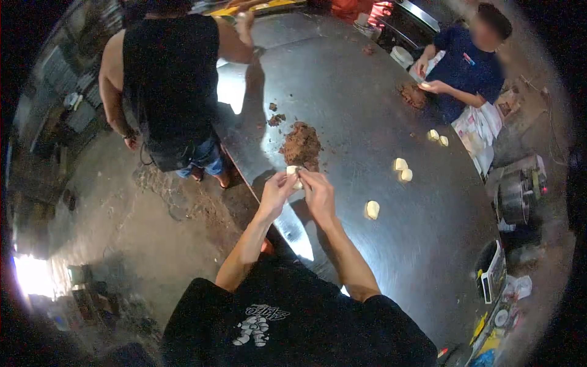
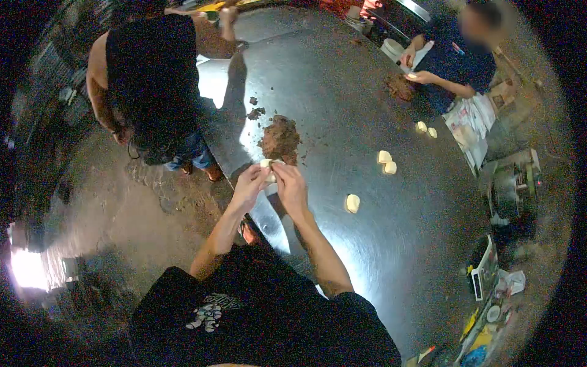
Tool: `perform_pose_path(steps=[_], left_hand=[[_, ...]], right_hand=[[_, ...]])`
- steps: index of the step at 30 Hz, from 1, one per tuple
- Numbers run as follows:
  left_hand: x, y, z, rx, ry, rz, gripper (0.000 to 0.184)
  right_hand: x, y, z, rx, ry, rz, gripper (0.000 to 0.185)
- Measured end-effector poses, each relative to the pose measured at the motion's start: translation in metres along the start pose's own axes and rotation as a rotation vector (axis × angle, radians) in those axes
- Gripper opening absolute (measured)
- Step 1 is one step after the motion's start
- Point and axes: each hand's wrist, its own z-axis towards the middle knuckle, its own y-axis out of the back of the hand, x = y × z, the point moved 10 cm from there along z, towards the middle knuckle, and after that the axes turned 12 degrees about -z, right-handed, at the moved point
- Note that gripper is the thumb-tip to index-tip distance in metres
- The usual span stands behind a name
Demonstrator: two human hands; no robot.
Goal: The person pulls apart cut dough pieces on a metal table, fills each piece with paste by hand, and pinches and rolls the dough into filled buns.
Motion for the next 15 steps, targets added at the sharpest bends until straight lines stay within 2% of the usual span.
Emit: perform_pose_path(steps=[2,3,4,6,7,10,12,14,15], left_hand=[[-0.004,0.0,0.004,-0.065,-0.017,0.022,0.039],[0.0,0.001,0.006,-0.065,0.037,0.026,0.038],[0.001,0.0,0.009,-0.059,0.05,0.029,0.038],[0.011,-0.014,0.015,0.037,0.174,-0.285,0.038],[0.014,-0.018,0.016,0.063,0.202,-0.299,0.039],[0.021,-0.048,0.012,0.145,0.272,-0.246,0.039],[0.021,-0.06,0.005,0.123,0.298,-0.257,0.038],[0.012,-0.063,0.002,0.164,0.175,-0.123,0.039],[0.006,-0.064,-0.002,0.193,0.091,-0.023,0.038]], right_hand=[[-0.005,-0.003,-0.003,0.073,-0.017,0.145,0.026],[-0.013,-0.004,-0.004,0.191,-0.105,0.315,0.026],[-0.021,0.002,-0.005,0.186,-0.119,0.313,0.026],[-0.047,0.012,-0.007,0.115,-0.3,0.524,0.036],[-0.05,0.015,-0.009,0.11,-0.304,0.519,0.036],[-0.047,0.014,-0.022,0.217,-0.277,0.495,0.054],[-0.042,0.029,-0.017,0.189,-0.221,0.391,0.048],[-0.025,0.049,-0.011,0.134,-0.11,0.195,0.038],[-0.014,0.055,-0.009,0.136,-0.114,0.2,0.038]])
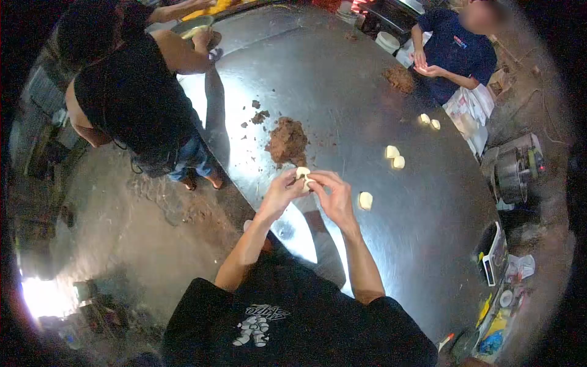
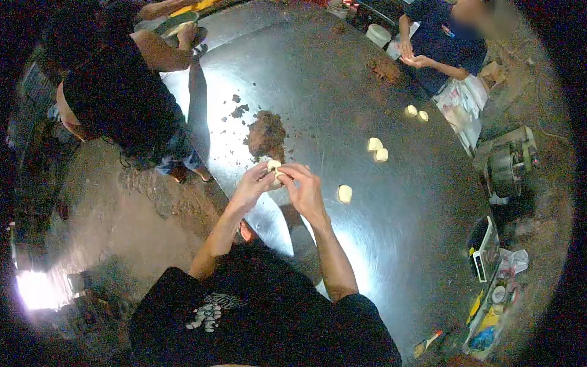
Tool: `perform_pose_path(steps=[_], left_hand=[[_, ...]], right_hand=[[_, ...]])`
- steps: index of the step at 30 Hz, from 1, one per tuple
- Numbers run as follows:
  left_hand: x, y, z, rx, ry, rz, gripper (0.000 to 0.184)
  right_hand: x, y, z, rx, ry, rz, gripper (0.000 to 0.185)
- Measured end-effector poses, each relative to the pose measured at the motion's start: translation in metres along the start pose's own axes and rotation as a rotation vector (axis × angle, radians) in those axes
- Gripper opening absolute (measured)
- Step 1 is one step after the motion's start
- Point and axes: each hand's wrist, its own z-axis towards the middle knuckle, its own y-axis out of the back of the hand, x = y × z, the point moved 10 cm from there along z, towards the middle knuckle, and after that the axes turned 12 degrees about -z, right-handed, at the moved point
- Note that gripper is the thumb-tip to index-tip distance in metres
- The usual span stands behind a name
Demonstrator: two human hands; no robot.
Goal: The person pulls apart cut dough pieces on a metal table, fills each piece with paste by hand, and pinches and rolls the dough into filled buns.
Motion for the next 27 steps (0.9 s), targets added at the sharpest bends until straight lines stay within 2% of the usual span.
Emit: perform_pose_path(steps=[1,3,4,5,7,8,9,11,12,14,15,17,18,19,20,21,23,25,27], left_hand=[[-0.003,-0.007,-0.006,-0.006,0.003,0.004,0.038],[-0.033,-0.026,-0.02,-0.051,-0.155,0.837,0.037],[-0.036,-0.038,-0.025,0.009,-0.087,1.016,0.04],[-0.036,-0.033,-0.03,0.0,-0.09,1.018,0.04],[-0.028,-0.026,-0.044,0.115,-0.133,0.807,0.045],[-0.013,-0.01,-0.05,0.104,0.014,0.236,0.048],[-0.017,-0.011,-0.06,0.099,0.005,0.244,0.048],[-0.025,-0.005,-0.085,-0.033,0.033,-0.11,0.058],[-0.018,0.003,-0.091,-0.069,0.04,-0.165,0.061],[-0.014,0.012,-0.103,-0.072,0.002,-0.153,0.059],[-0.019,0.006,-0.108,-0.06,-0.027,-0.144,0.056],[-0.031,-0.003,-0.121,-0.063,-0.088,-0.183,0.049],[-0.032,-0.005,-0.128,-0.087,-0.07,-0.317,0.046],[-0.03,-0.005,-0.133,-0.109,-0.052,-0.452,0.042],[-0.027,-0.006,-0.136,-0.113,-0.057,-0.448,0.042],[-0.029,-0.002,-0.138,-0.133,-0.144,-0.4,0.035],[-0.034,0.006,-0.141,-0.165,-0.316,-0.302,0.022],[-0.032,0.005,-0.145,-0.192,-0.319,-0.209,0.021],[-0.029,0.002,-0.145,-0.206,-0.283,0.03,0.021]], right_hand=[[0.012,0.008,0.0,-0.043,-0.023,0.015,0.032],[0.018,0.009,-0.001,-0.083,-0.036,0.037,0.026],[0.02,0.004,-0.004,-0.066,0.004,-0.038,0.024],[0.022,-0.001,-0.006,-0.053,0.048,-0.114,0.023],[0.016,-0.002,-0.009,-0.048,0.037,-0.073,0.022],[0.014,-0.003,-0.013,-0.048,0.014,-0.035,0.021],[0.023,-0.002,-0.015,-0.048,0.024,-0.027,0.021],[0.05,-0.001,-0.024,0.0,0.055,0.125,0.02],[0.061,-0.004,-0.028,0.013,0.061,0.134,0.02],[0.106,-0.01,-0.04,-0.01,0.315,0.037,0.019],[0.107,-0.012,-0.042,-0.004,0.322,0.045,0.019],[0.07,-0.034,-0.04,0.199,-0.08,0.299,0.023],[0.074,-0.036,-0.043,0.204,-0.072,0.305,0.023],[0.089,-0.028,-0.045,0.096,0.055,0.172,0.022],[0.105,-0.021,-0.05,-0.014,0.178,0.041,0.021],[0.122,-0.015,-0.059,-0.126,0.296,-0.09,0.021],[0.134,-0.016,-0.071,-0.152,0.315,-0.12,0.018],[0.108,-0.024,-0.08,-0.047,0.064,0.149,0.019],[0.095,-0.027,-0.088,-0.053,0.061,0.103,0.018]])
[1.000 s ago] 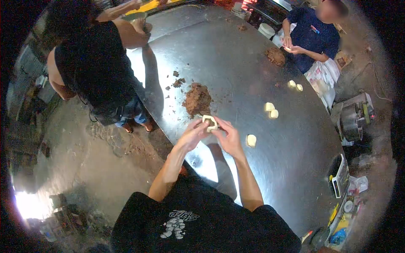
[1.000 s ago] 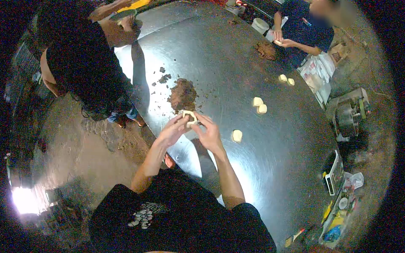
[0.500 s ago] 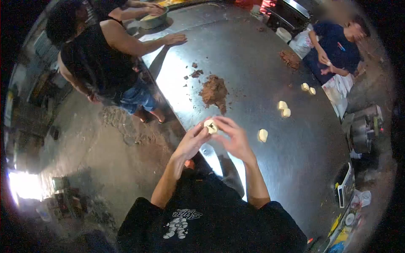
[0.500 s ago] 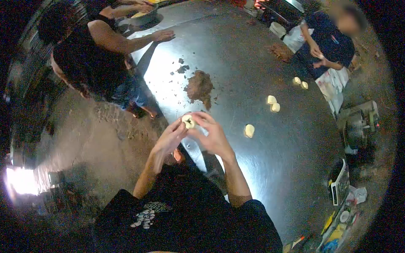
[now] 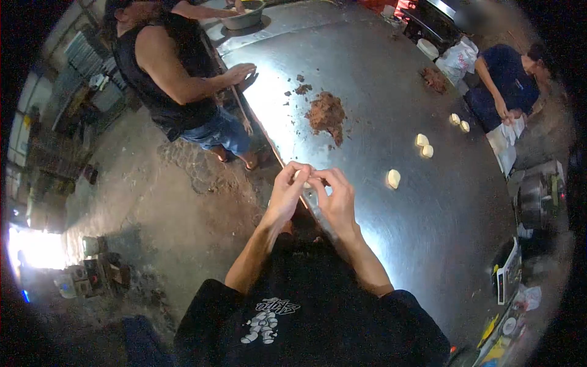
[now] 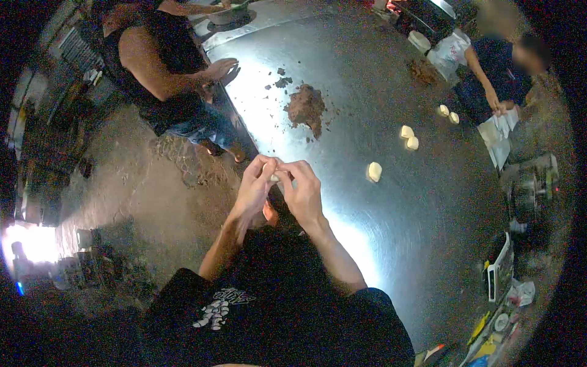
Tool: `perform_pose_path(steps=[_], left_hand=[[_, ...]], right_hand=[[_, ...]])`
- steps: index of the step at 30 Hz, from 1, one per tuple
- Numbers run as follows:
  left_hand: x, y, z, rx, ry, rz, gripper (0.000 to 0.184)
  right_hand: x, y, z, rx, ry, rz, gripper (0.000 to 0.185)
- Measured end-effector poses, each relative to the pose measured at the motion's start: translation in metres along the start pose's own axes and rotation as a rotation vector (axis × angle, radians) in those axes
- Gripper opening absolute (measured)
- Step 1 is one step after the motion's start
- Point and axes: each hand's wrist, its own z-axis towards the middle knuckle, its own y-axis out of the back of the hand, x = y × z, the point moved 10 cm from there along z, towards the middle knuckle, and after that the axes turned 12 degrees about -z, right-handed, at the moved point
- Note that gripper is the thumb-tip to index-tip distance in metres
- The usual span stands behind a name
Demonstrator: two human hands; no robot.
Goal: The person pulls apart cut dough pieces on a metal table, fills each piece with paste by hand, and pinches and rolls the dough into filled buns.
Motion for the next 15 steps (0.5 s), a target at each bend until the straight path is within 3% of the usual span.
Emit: perform_pose_path(steps=[6,8,10,11,12,14,15], left_hand=[[0.036,-0.026,0.002,-0.026,0.115,-0.265,0.02],[0.044,-0.049,0.004,0.22,0.048,-0.089,0.017],[0.051,-0.065,0.002,0.29,0.125,-0.09,0.018],[0.044,-0.065,0.001,0.218,0.102,-0.006,0.022],[0.037,-0.064,0.003,0.148,0.076,0.081,0.025],[0.041,-0.048,0.013,0.185,0.079,0.16,0.027],[0.042,-0.041,0.014,0.172,0.109,0.112,0.027]], right_hand=[[0.007,0.05,-0.016,-0.162,0.039,-0.04,0.013],[-0.003,0.064,-0.025,-0.185,0.0,-0.06,0.012],[-0.037,0.07,-0.039,-0.102,-0.127,-0.192,0.012],[-0.057,0.07,-0.049,-0.119,-0.115,-0.336,0.012],[-0.099,0.06,-0.066,-0.118,-0.13,-0.343,0.012],[-0.193,0.039,-0.105,-0.065,-0.364,-0.382,0.011],[-0.173,0.048,-0.098,0.002,-0.274,-0.507,0.015]])
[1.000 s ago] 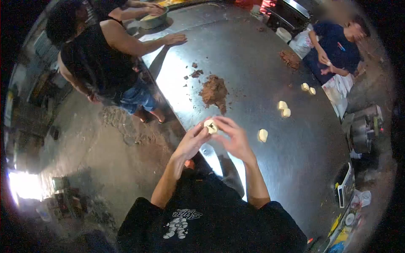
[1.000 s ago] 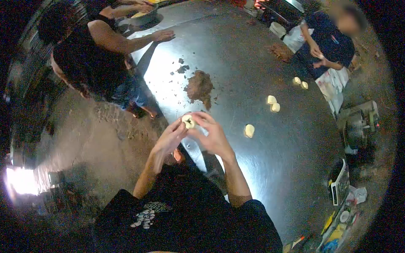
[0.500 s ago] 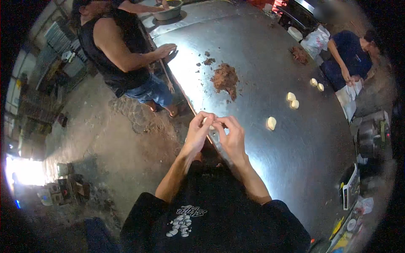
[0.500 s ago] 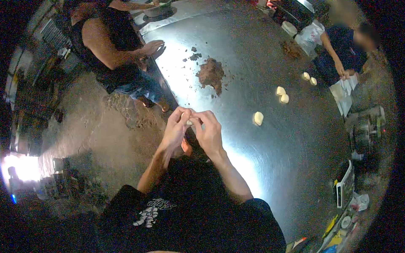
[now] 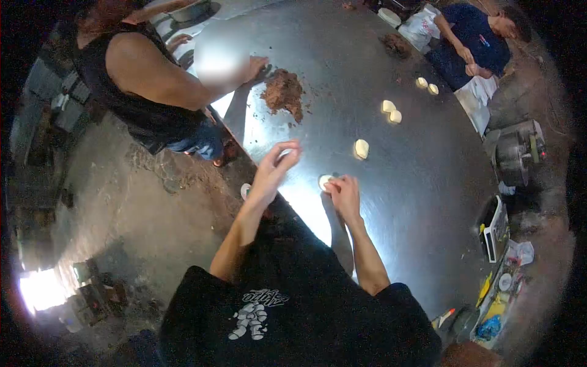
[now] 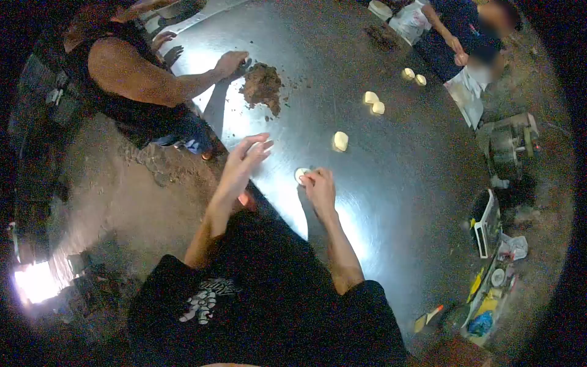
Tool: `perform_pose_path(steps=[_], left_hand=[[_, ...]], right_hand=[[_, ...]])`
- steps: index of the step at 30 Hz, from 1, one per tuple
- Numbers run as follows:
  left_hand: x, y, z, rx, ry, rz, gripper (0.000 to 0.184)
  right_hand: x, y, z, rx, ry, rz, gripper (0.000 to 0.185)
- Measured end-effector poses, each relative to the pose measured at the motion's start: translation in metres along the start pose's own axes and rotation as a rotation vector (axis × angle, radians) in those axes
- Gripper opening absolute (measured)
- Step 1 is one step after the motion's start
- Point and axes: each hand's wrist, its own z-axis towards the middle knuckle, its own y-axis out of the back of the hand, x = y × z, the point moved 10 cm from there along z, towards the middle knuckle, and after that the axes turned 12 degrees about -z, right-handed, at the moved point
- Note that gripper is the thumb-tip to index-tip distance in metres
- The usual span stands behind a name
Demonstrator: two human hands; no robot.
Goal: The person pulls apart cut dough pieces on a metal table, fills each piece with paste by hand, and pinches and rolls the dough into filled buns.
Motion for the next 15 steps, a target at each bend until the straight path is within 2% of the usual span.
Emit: perform_pose_path(steps=[1,3,4,5,7,8,9,11,13,14,15], left_hand=[[-0.001,0.007,0.002,-0.011,0.016,-0.047,0.028],[-0.003,0.03,-0.008,-0.06,0.031,0.009,0.029],[-0.007,0.041,-0.01,-0.105,0.024,0.065,0.03],[-0.007,0.049,-0.013,-0.112,0.025,0.065,0.03],[-0.001,0.077,-0.025,-0.252,0.044,0.081,0.027],[0.005,0.087,-0.027,-0.278,0.027,0.103,0.026],[0.006,0.083,-0.031,-0.295,0.039,0.099,0.026],[-0.004,0.067,-0.026,-0.287,0.007,0.065,0.025],[-0.009,0.045,-0.012,-0.158,-0.009,0.114,0.026],[-0.009,0.037,-0.014,-0.16,0.015,0.104,0.027],[-0.018,0.027,-0.011,-0.157,0.025,0.096,0.027]], right_hand=[[0.008,0.019,0.013,0.003,0.004,-0.006,0.015],[0.03,0.063,0.032,-0.209,0.08,-0.135,0.017],[0.019,0.07,0.044,-0.238,-0.024,-0.163,0.025],[0.017,0.056,0.056,-0.232,-0.02,-0.16,0.025],[-0.006,0.011,0.064,-0.297,-0.361,-0.648,0.03],[0.032,-0.032,0.053,-0.305,-0.042,-0.791,0.03],[0.035,-0.036,0.056,-0.286,-0.035,-0.791,0.03],[0.042,-0.052,0.08,-0.099,0.026,-0.442,0.029],[0.031,-0.061,0.089,-0.104,0.056,-0.367,0.031],[0.022,-0.069,0.085,-0.079,0.082,-0.295,0.033],[0.02,-0.07,0.083,-0.002,0.209,-0.181,0.033]])
